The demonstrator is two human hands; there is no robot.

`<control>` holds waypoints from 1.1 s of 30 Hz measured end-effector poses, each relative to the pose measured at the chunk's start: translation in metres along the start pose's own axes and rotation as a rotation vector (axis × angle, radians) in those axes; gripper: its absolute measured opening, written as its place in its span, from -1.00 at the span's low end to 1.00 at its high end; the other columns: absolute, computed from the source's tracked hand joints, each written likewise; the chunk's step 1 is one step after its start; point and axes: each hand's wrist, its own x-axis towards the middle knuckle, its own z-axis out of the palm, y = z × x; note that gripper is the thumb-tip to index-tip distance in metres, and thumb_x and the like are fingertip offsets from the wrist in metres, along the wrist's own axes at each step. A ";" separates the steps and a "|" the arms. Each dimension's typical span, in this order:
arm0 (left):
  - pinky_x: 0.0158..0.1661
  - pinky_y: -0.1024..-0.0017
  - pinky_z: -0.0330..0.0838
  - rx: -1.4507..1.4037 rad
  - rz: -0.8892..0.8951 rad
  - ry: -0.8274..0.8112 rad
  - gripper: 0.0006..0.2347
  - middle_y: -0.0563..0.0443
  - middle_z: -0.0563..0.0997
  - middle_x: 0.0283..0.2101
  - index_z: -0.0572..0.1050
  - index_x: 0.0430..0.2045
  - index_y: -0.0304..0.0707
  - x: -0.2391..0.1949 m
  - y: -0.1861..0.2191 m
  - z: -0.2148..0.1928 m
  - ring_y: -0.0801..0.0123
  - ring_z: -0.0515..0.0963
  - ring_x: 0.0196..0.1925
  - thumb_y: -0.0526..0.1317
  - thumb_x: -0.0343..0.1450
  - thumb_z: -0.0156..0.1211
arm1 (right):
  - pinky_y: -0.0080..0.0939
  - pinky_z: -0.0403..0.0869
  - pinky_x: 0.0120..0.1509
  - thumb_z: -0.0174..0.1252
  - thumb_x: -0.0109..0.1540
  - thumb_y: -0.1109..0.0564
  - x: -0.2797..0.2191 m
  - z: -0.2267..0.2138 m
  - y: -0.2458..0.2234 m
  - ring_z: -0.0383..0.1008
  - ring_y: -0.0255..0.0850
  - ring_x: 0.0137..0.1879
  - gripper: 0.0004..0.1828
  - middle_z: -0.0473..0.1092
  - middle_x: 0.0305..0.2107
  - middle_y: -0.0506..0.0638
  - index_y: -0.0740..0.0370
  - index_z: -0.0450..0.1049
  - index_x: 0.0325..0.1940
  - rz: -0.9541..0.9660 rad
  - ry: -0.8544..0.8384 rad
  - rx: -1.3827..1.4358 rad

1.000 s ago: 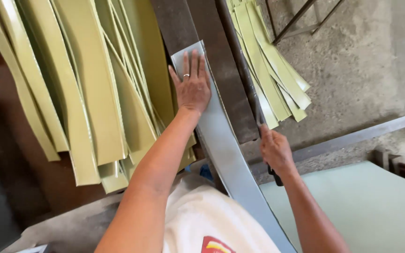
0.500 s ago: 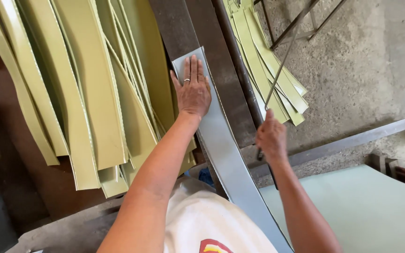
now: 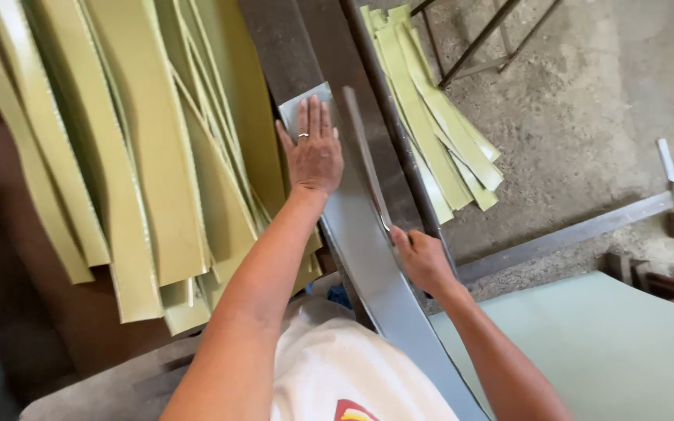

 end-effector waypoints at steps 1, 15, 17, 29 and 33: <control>0.39 -0.35 -0.27 -0.004 -0.021 -0.031 -0.49 -0.03 0.01 0.55 0.12 0.44 -0.27 -0.003 0.002 0.000 0.17 -0.07 0.59 -0.08 0.55 -0.19 | 0.00 0.35 -0.36 0.01 0.37 -0.35 -0.009 -0.004 0.004 0.17 -0.10 -0.49 -0.34 0.34 -0.60 0.26 0.31 0.35 -0.46 -0.042 0.002 -0.009; 0.40 -0.36 -0.26 0.022 0.003 0.057 -0.49 0.01 -0.02 0.57 0.11 0.47 -0.23 0.003 -0.008 0.016 0.22 -0.11 0.60 -0.05 0.59 -0.19 | -0.12 0.39 -0.39 0.49 0.01 -0.22 -0.200 -0.004 0.142 0.35 -0.29 -0.48 -0.48 0.41 -0.62 -0.04 0.24 0.43 -0.52 0.414 0.083 0.122; 0.38 -0.38 -0.27 0.036 0.022 0.062 -0.47 0.01 -0.03 0.56 0.11 0.47 -0.24 -0.008 -0.004 -0.002 0.19 -0.12 0.59 -0.04 0.57 -0.17 | -0.07 0.31 -0.45 0.50 0.07 -0.21 -0.197 0.000 0.135 0.19 -0.26 -0.50 -0.38 0.29 -0.66 0.02 0.33 0.34 -0.55 0.477 0.082 0.129; 0.42 -0.32 -0.22 -0.458 -0.030 0.272 -0.40 -0.33 -0.07 0.55 0.13 0.44 -0.38 -0.169 0.014 -0.045 -0.21 -0.16 0.60 -0.03 0.53 0.06 | -0.10 0.31 -0.48 0.47 0.10 -0.19 -0.029 0.022 -0.018 0.23 -0.27 -0.53 -0.40 0.29 -0.69 -0.03 0.32 0.32 -0.53 0.165 0.281 0.330; 0.36 -0.37 -0.23 -0.284 0.032 -0.044 -0.45 -0.11 -0.02 0.54 0.19 0.41 -0.09 -0.165 0.016 -0.046 -0.10 -0.12 0.58 0.06 0.51 0.04 | -0.08 0.38 -0.40 0.33 0.21 -0.21 0.001 0.023 -0.054 0.36 -0.23 -0.48 -0.51 0.40 -0.61 0.01 0.31 0.49 -0.39 0.122 0.281 0.353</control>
